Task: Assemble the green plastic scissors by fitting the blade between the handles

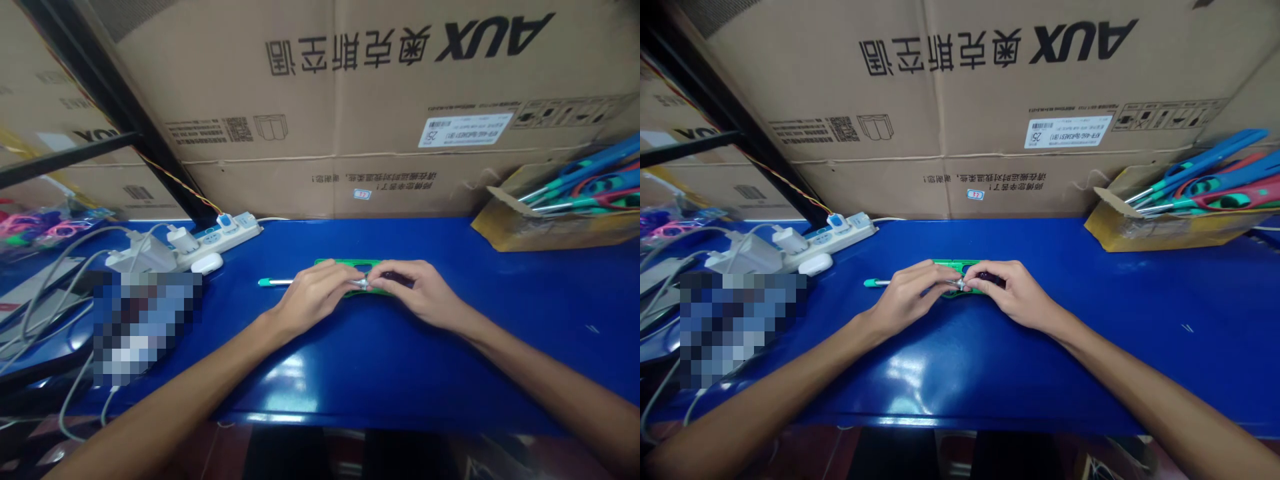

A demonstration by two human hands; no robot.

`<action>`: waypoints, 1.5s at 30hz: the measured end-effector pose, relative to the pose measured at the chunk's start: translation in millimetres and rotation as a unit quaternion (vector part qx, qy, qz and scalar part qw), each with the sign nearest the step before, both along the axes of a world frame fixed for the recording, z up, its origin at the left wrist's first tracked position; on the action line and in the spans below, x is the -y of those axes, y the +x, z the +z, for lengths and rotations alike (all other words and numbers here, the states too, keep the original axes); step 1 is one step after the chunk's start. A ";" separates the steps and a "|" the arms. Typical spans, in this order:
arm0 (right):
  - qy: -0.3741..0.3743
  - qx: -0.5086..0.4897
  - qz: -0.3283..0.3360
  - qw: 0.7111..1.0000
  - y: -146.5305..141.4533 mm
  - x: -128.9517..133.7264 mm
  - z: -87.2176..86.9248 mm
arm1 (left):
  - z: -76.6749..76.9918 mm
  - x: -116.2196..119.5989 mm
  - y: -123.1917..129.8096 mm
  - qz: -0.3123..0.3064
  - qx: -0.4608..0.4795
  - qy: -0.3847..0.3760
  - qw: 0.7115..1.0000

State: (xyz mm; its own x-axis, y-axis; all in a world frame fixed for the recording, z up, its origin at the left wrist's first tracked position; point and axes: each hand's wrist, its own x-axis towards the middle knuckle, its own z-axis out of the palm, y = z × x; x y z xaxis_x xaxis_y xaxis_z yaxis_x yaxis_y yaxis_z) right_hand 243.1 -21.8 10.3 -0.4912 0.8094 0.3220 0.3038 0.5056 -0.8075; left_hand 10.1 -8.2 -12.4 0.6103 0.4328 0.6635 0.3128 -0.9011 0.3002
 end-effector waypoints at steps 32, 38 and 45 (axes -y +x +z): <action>-0.033 0.044 0.083 0.995 6.9 -2.0 9.5 | 16.0 -2.2 -5.3 0.001 -0.093 -0.164 0.982; 0.037 0.150 0.099 0.983 29.8 -14.9 11.4 | -0.5 -13.2 -5.8 0.105 -0.180 -0.100 0.973; 0.039 0.250 0.135 0.958 38.0 -16.4 6.2 | -5.0 -9.9 -0.8 0.168 -0.188 -0.060 0.966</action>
